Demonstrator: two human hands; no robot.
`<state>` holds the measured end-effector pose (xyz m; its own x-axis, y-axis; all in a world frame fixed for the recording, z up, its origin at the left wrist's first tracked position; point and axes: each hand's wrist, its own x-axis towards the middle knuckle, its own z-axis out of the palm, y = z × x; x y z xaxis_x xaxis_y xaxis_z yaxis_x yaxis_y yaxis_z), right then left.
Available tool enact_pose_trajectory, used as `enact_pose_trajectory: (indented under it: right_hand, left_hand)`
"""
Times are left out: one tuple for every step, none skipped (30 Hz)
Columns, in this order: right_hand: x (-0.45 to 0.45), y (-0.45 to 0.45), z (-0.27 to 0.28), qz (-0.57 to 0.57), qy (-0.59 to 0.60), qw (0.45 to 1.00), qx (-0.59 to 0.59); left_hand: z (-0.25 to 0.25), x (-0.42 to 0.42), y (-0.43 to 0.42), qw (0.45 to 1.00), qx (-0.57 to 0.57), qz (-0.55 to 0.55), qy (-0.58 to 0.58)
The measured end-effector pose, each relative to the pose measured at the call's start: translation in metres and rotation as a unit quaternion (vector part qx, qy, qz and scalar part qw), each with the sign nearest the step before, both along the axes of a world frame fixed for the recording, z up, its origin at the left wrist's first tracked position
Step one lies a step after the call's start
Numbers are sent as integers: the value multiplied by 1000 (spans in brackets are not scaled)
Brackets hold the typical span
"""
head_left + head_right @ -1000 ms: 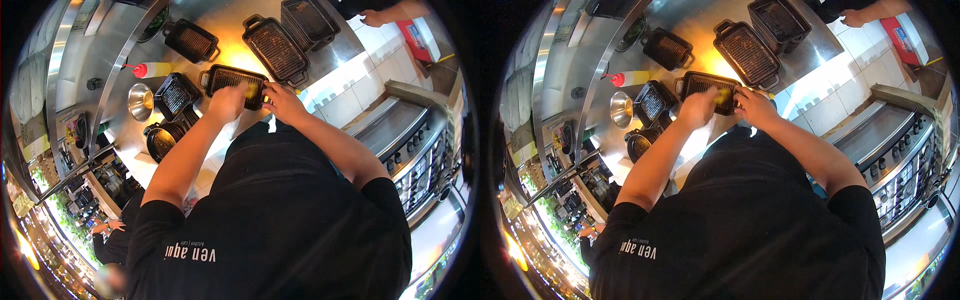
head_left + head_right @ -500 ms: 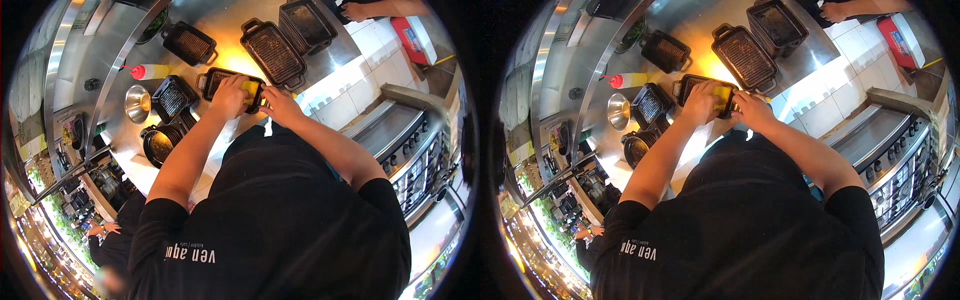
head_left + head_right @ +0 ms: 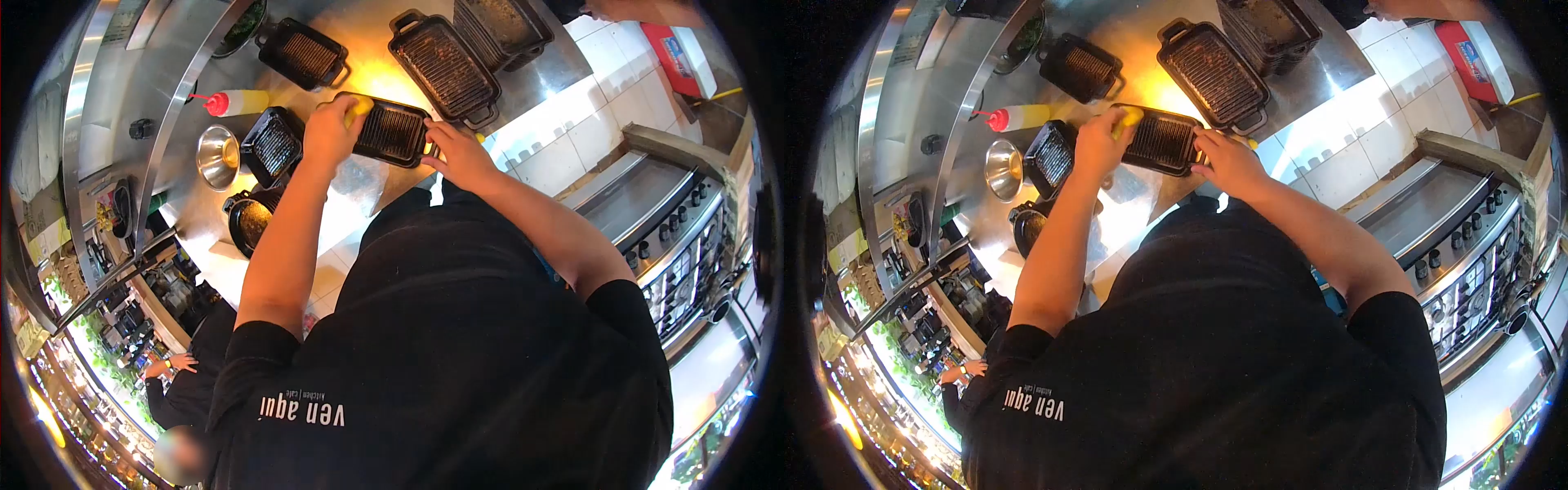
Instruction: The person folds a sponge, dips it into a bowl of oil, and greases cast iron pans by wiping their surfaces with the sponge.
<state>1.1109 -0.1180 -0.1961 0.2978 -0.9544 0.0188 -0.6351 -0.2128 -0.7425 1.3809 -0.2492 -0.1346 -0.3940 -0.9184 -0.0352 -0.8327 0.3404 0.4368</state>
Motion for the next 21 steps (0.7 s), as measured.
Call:
enact_pose_trajectory:
  right_hand:
    - [2,1,0,3,-2,1000,4]
    - [2,0,1,3,4,1000,4]
    - [0,-1,3,2,11,1000,3]
    - [0,-2,5,3,13,1000,4]
    - [-1,-3,8,5,20,999,25]
    - [0,-2,7,6,26,999,46]
    - [1,-1,6,6,26,998,49]
    - [2,-1,4,2,29,999,40]
    - [2,-1,1,-3,32,999,30]
    - [2,-1,-1,-4,34,999,31]
    - [2,0,-3,-5,33,999,27]
    - [2,0,-5,-6,31,999,22]
    - [2,0,-6,-7,31,999,19]
    - [3,-1,-6,-7,33,999,9]
    - [5,0,-6,-6,36,999,2]
    - [6,1,-5,-5,34,999,1]
    - [6,1,-3,-7,24,1000,16]
    - [6,0,-2,-9,15,999,30]
    - [5,0,0,-10,16,999,29]
    - [5,0,2,-9,20,999,37]
    - [5,0,3,-7,24,999,43]
  left_hand:
    - [-1,-4,2,1000,4,3,-2]
    - [-4,-14,4,999,48,-5,18]
    - [-8,-26,6,995,91,-15,40]
    - [-20,-35,11,992,91,-76,37]
    - [-31,-42,15,985,32,-156,67]
    - [-35,-54,18,988,37,-149,21]
    - [-37,-62,21,988,43,-143,-26]
    - [-36,-61,24,988,45,-143,-26]
    - [-35,-60,29,977,88,-178,-72]
    - [-33,-61,32,961,128,-213,-117]
    - [-29,-56,33,961,129,-214,-116]
    - [-26,-44,31,938,165,-267,-145]
    - [-25,-33,27,910,199,-318,-174]
    - [-25,-27,21,906,147,-360,-165]
    - [-22,-30,15,906,146,-360,-167]
    - [-16,-37,8,929,88,-334,-134]
    - [-10,-44,3,946,29,-306,-100]
    - [-5,-54,1,959,47,-273,-67]
    - [-10,-59,5,958,46,-274,-67]
    - [-19,-62,13,962,32,-259,-86]
    - [-29,-61,21,964,18,-242,-104]
